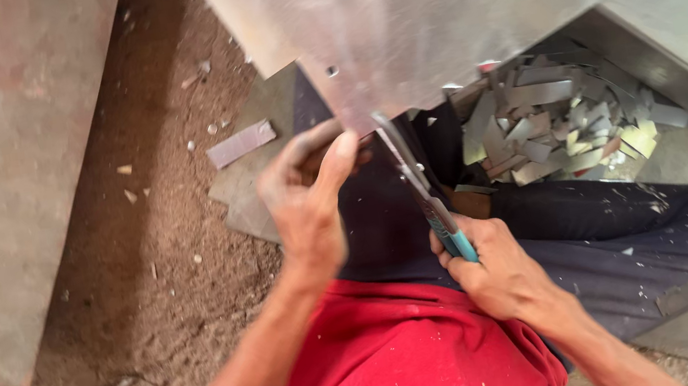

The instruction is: The person cuts notches and edges of metal sheets using shears, occasionally using a small piece of dark material to rub or mark edges.

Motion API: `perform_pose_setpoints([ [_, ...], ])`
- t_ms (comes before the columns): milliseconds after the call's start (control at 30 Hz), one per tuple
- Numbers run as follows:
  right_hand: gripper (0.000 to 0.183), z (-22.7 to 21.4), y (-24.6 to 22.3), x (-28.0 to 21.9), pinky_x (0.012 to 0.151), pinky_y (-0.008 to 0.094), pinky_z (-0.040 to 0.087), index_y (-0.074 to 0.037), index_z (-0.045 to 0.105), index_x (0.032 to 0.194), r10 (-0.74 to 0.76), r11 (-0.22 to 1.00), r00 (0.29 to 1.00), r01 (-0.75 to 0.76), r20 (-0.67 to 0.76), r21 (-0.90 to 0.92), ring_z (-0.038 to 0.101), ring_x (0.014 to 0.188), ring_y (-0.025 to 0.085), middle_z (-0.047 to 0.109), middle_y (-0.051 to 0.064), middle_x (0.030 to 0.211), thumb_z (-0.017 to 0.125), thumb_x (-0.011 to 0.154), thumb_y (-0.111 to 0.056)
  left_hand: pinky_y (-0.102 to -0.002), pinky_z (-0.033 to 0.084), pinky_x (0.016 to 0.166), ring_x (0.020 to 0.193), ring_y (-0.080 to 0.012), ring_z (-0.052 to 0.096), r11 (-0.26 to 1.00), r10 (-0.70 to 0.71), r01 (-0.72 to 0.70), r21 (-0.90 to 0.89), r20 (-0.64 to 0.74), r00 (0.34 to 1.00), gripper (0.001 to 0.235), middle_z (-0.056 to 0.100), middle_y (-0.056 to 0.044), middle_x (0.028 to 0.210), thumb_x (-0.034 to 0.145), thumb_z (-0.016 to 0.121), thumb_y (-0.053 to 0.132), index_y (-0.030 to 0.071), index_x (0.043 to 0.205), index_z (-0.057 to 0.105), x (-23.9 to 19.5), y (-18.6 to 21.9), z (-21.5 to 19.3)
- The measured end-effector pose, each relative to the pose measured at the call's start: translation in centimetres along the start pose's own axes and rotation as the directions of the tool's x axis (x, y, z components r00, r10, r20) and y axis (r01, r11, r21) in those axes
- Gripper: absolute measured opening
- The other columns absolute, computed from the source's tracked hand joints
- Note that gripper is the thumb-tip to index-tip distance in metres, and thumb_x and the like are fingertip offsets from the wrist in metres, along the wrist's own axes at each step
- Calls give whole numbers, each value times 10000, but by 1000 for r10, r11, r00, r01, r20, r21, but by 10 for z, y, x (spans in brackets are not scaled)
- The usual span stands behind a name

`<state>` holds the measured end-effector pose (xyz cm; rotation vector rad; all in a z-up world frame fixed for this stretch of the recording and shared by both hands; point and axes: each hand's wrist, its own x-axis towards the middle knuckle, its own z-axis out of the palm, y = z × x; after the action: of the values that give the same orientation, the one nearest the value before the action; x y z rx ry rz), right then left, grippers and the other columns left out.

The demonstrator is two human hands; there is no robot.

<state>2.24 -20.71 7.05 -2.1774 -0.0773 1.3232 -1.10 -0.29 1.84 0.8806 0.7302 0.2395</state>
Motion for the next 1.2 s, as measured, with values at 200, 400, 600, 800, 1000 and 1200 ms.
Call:
perform_pose_setpoints([
  [200, 177, -36, 97, -78, 576, 402, 509, -32, 659, 904, -37, 995, 984, 20, -176, -94, 648, 608, 320, 656, 139, 649, 588, 807, -162, -221, 389, 494, 595, -52, 524, 970, -183, 157, -183, -134, 974, 236, 640, 41, 779, 805, 825, 173, 70, 982, 708, -7, -24, 97],
  [400, 207, -35, 210, -149, 657, 424, 566, -58, 715, 933, 486, 873, 866, -488, -121, 15, 673, 719, 313, 711, 139, 756, 631, 813, -204, -233, 447, 587, 652, -81, 587, 993, 102, -101, -55, 3, 995, 178, 715, -34, 831, 934, 801, 150, -7, 951, 717, 6, -52, 97],
  [600, 287, -51, 135, -143, 811, 414, 562, -81, 720, 1078, 105, 977, 912, -168, -396, -128, 714, 944, 335, 747, 147, 1018, 600, 902, -272, -264, 479, 658, 727, -120, 626, 973, 120, -131, 191, 64, 991, 189, 751, -84, 815, 1006, 781, 138, -47, 969, 789, 14, -78, 64],
  [800, 352, -62, 76, 5, 887, 451, 513, -25, 668, 1195, -350, 909, 847, 204, -400, -362, 641, 1064, 384, 677, 181, 1168, 658, 884, -187, -276, 557, 688, 761, -156, 721, 991, 124, -129, 38, 100, 987, 128, 780, -97, 903, 942, 777, 105, -9, 996, 755, 22, -72, 69],
  [1000, 316, -56, 96, 48, 914, 435, 532, -96, 688, 1171, -350, 877, 892, 206, -285, -434, 667, 1085, 348, 706, 132, 1147, 684, 862, -163, -255, 543, 701, 813, -138, 699, 999, 40, -47, 22, 242, 969, 155, 782, -67, 997, 929, 774, 95, -16, 1032, 745, 7, -73, 78],
  [1200, 490, -56, 64, 90, 979, 480, 461, -6, 612, 1248, -716, 693, 558, 496, -419, -523, 546, 1204, 461, 595, 273, 1305, 730, 795, -152, -240, 510, 618, 820, -103, 681, 989, -144, 145, 8, 195, 970, 501, 717, -27, 1029, 785, 853, 193, 14, 1204, 645, 11, -51, 103],
])
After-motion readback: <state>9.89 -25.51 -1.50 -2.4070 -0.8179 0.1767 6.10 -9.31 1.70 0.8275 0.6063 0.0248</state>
